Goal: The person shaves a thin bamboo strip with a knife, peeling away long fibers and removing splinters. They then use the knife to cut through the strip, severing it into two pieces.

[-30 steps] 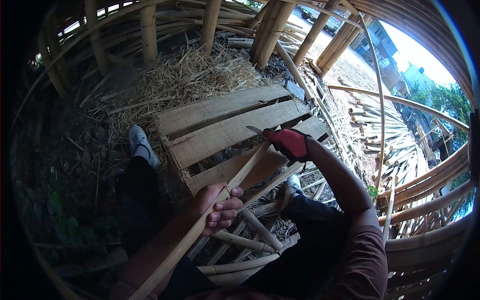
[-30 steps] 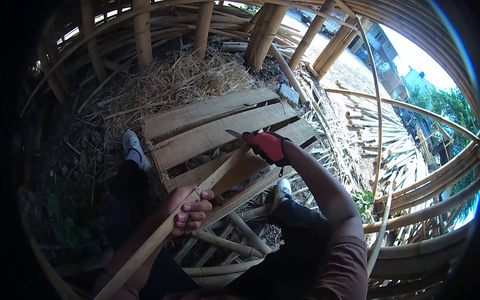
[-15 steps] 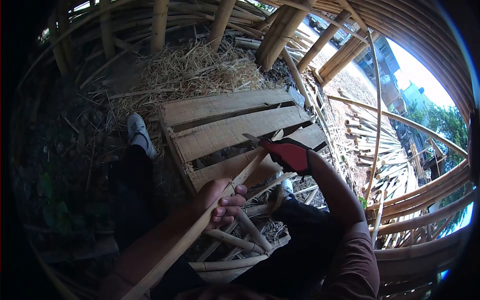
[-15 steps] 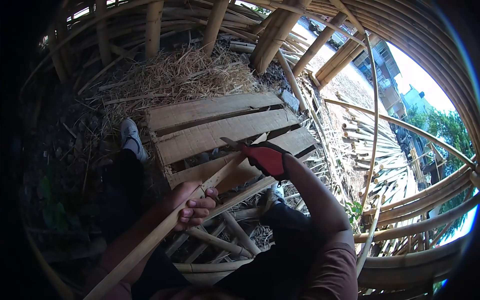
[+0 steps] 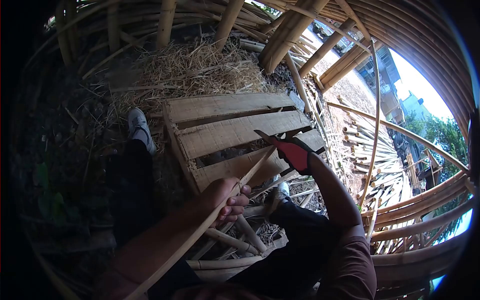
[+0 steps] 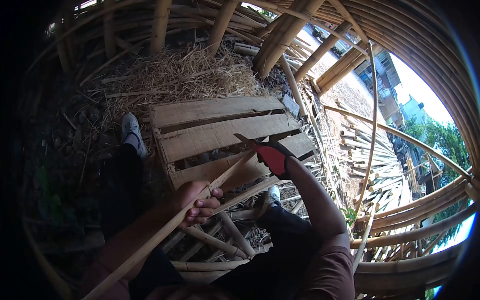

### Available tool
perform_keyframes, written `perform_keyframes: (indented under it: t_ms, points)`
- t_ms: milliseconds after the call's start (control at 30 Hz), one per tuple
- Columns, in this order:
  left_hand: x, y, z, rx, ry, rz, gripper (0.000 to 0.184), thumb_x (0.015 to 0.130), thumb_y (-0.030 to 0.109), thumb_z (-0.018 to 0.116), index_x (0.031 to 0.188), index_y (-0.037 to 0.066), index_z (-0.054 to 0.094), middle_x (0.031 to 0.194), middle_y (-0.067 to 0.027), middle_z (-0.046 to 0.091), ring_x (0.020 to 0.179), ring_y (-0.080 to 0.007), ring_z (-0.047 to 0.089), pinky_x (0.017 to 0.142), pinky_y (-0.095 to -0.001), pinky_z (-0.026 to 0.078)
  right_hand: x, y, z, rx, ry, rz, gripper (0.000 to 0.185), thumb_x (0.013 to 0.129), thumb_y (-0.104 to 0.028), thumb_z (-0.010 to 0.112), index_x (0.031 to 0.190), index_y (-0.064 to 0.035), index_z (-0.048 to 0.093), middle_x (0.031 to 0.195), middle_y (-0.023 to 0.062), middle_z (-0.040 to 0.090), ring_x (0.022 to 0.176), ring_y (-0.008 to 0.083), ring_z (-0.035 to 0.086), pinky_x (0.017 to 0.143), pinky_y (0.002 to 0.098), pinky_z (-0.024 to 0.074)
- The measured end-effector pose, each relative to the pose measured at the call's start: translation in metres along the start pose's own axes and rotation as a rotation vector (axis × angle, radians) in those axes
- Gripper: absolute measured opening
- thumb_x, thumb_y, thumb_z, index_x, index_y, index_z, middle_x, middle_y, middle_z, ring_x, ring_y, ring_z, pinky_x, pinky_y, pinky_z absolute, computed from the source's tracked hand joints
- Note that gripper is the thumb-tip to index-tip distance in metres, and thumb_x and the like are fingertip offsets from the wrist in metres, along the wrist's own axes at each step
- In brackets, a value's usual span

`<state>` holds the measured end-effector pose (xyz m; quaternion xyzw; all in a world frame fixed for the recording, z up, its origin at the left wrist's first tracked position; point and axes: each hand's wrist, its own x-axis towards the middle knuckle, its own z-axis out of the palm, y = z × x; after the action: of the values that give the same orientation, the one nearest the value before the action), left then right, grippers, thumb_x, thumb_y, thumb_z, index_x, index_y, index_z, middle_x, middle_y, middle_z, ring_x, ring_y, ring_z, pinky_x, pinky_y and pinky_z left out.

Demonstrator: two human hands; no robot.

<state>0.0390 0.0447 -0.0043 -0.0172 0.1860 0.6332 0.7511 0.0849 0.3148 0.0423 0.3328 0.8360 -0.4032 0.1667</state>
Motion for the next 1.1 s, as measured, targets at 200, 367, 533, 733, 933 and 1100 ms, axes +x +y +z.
perform_keyframes:
  t_ms: [200,367,533,733,933,1100]
  points:
    - [-0.001,0.000,0.006,0.019,0.080,0.023,0.022,0.099,0.030,0.032,0.089,0.012,0.041,0.051,0.0047,0.035,0.032,-0.0059,0.034,0.025,-0.0198,0.028,-0.029,-0.017,0.012,0.118,-0.210,0.072,0.048,0.090,-0.057,0.056,0.073,-0.0121,0.056,0.061,-0.0052,0.048,0.045,0.0061,0.040,0.042,0.0236,0.0318]
    - [-0.002,-0.002,0.014,0.142,0.196,0.043,0.026,0.100,0.032,0.030,0.090,0.011,0.042,0.052,0.0053,0.033,0.033,-0.0053,0.030,0.026,-0.0205,0.024,-0.058,-0.018,0.015,0.137,-0.042,0.099,0.042,0.089,-0.051,0.060,0.084,-0.0098,0.064,0.061,-0.0057,0.046,0.049,0.0066,0.040,0.047,0.0246,0.0309]
    - [0.002,-0.004,0.013,0.278,0.233,0.105,0.029,0.101,0.035,0.032,0.093,0.010,0.045,0.053,0.0044,0.035,0.033,-0.0052,0.033,0.027,-0.0204,0.026,-0.063,-0.006,0.004,0.072,0.203,-0.227,0.036,0.091,-0.044,0.061,0.090,-0.0082,0.066,0.062,-0.0048,0.047,0.051,0.0064,0.041,0.047,0.0249,0.0311]
    - [0.010,-0.006,0.007,0.535,0.301,0.179,0.032,0.101,0.037,0.034,0.095,0.008,0.048,0.057,0.0025,0.041,0.035,-0.0062,0.037,0.028,-0.0209,0.029,-0.003,0.028,-0.035,0.166,0.255,0.050,0.051,0.091,-0.058,0.053,0.079,-0.0088,0.060,0.054,-0.0058,0.040,0.043,0.0063,0.036,0.041,0.0245,0.0286]
    - [0.013,-0.008,0.008,0.481,0.300,0.179,0.033,0.102,0.037,0.033,0.094,0.009,0.048,0.057,0.0018,0.041,0.036,-0.0068,0.036,0.031,-0.0213,0.033,-0.001,0.013,-0.028,0.170,-0.107,0.198,0.051,0.088,-0.063,0.054,0.063,-0.0196,0.048,0.049,-0.0099,0.035,0.036,0.0045,0.032,0.034,0.0227,0.0240]
    - [0.009,-0.008,0.008,0.393,0.200,0.146,0.032,0.103,0.036,0.031,0.091,0.009,0.046,0.053,0.0026,0.036,0.036,-0.0067,0.034,0.031,-0.0205,0.032,-0.001,0.000,-0.016,0.041,-0.015,0.153,0.052,0.086,-0.067,0.054,0.062,-0.0207,0.047,0.048,-0.0093,0.038,0.035,0.0042,0.033,0.033,0.0218,0.0245]
